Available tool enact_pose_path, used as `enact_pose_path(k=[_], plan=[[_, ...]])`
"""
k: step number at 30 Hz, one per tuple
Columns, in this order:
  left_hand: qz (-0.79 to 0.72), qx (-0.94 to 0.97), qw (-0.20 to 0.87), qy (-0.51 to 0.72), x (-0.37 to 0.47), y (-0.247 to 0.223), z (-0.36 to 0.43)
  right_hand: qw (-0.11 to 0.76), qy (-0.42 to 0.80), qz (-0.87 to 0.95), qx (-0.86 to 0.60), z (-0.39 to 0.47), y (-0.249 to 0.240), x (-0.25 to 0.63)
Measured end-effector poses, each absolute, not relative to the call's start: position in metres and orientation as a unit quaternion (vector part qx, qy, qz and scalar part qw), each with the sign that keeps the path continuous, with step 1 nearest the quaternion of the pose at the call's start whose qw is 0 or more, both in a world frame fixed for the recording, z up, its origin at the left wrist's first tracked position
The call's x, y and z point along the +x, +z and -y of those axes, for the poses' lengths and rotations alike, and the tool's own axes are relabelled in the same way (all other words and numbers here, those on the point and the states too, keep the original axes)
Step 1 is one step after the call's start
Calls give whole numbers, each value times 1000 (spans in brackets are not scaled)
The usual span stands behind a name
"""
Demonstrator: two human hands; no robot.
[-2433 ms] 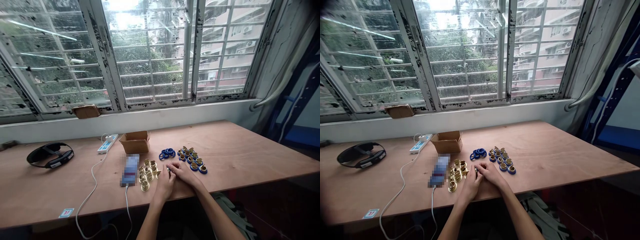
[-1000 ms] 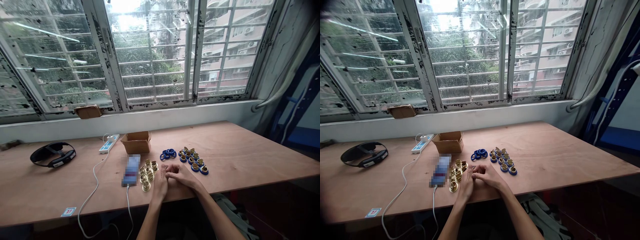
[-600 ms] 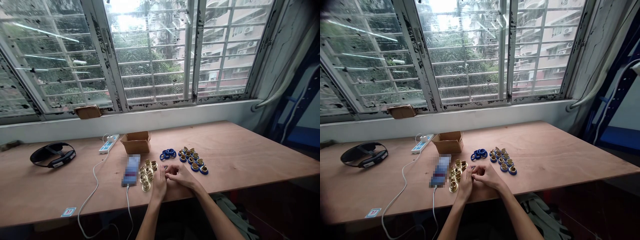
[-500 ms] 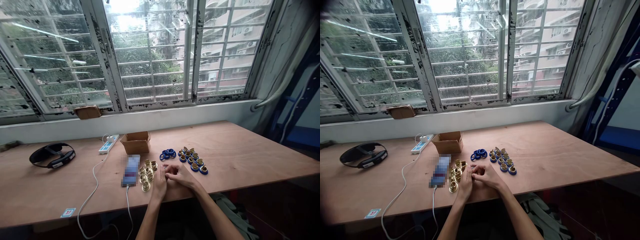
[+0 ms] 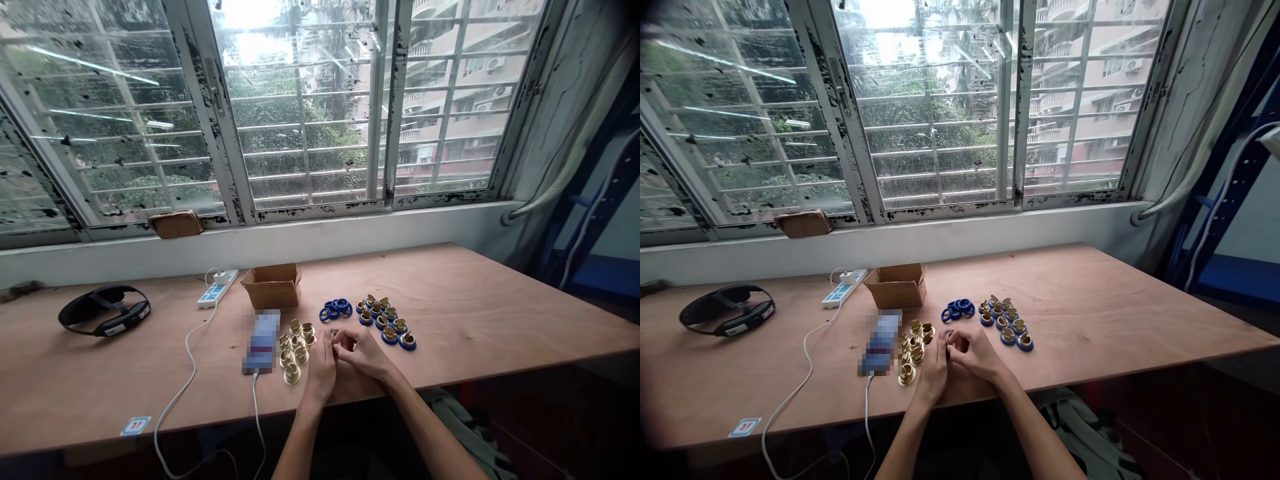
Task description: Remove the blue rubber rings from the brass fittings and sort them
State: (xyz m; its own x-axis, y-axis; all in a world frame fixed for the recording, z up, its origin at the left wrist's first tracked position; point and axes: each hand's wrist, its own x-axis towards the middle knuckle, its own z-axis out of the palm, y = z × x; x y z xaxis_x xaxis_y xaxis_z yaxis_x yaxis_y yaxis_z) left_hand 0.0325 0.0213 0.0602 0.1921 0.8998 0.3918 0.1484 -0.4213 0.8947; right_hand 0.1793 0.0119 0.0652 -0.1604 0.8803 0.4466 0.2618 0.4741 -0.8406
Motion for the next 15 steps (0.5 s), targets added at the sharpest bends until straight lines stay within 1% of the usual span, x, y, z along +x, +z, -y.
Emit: enact_pose_path(k=[4,9,15], plan=[[-378,667,393,507,31,63,-19,526,320,675,-406,-13,64,182],[-382,638,446,498,29,66,-17,514,342,676,-402,-11,68,182],[-361,670,433,484,29,71,-14,507,330,685,-407,-9,69,179]])
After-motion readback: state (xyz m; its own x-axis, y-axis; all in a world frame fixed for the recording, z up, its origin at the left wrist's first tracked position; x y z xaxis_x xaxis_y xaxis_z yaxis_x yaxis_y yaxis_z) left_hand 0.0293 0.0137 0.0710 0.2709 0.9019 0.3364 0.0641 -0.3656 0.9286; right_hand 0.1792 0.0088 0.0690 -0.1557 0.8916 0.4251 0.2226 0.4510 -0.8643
